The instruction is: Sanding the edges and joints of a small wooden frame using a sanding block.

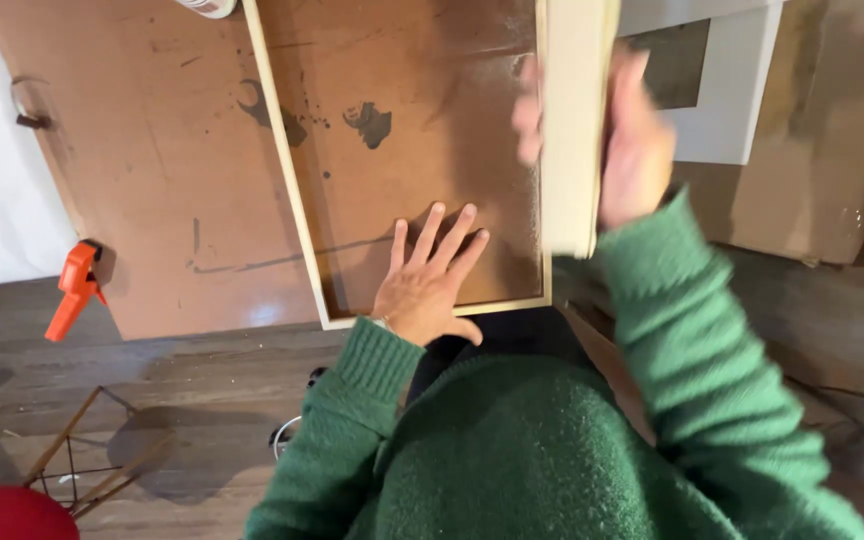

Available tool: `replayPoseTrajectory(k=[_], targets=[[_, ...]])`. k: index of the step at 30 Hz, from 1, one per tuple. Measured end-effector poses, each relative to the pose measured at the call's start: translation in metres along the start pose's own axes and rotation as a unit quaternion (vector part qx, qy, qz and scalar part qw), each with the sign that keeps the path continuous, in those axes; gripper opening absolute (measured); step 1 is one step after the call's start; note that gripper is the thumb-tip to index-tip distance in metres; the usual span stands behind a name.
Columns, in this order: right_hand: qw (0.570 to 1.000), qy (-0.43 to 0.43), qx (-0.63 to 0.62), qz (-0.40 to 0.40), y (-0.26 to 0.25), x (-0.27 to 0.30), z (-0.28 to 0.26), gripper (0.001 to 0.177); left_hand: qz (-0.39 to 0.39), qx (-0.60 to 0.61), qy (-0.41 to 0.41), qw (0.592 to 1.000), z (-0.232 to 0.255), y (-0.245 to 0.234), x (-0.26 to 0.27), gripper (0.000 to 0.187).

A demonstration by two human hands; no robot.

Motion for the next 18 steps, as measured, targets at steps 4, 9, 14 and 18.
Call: replayPoseTrajectory(k=[4, 9, 14, 18], targets=[[0.992, 0.116, 0.012, 0.041, -0.019, 0.053, 0.063, 0.051, 0.058, 0.094, -0.011, 0.994, -0.007, 0.008, 0.009, 0.102], [0.993, 0.026, 0.112, 0.039, -0.015, 0.079, 0.083, 0.046, 0.171, 0.458, -0.136, 0.862, 0.024, -0.004, 0.012, 0.078], [0.992, 0.076, 0.074, 0.071, -0.012, 0.084, 0.082, 0.047, 0.192, 0.539, -0.142, 0.808, 0.025, 0.003, 0.015, 0.08], [0.987, 0.131, 0.02, 0.088, -0.017, 0.082, 0.068, 0.056, 0.166, 0.683, -0.173, 0.69, 0.006, 0.023, 0.03, 0.073]])
Point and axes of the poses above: each hand's wrist, its own x-axis away from the middle knuckle, its own y-axis out of the palm, z = x × y, the point moved 2 cm from there along -x, towards the middle knuckle, and after that the axes turned 7 degrees about z, right-handed, at the moved point
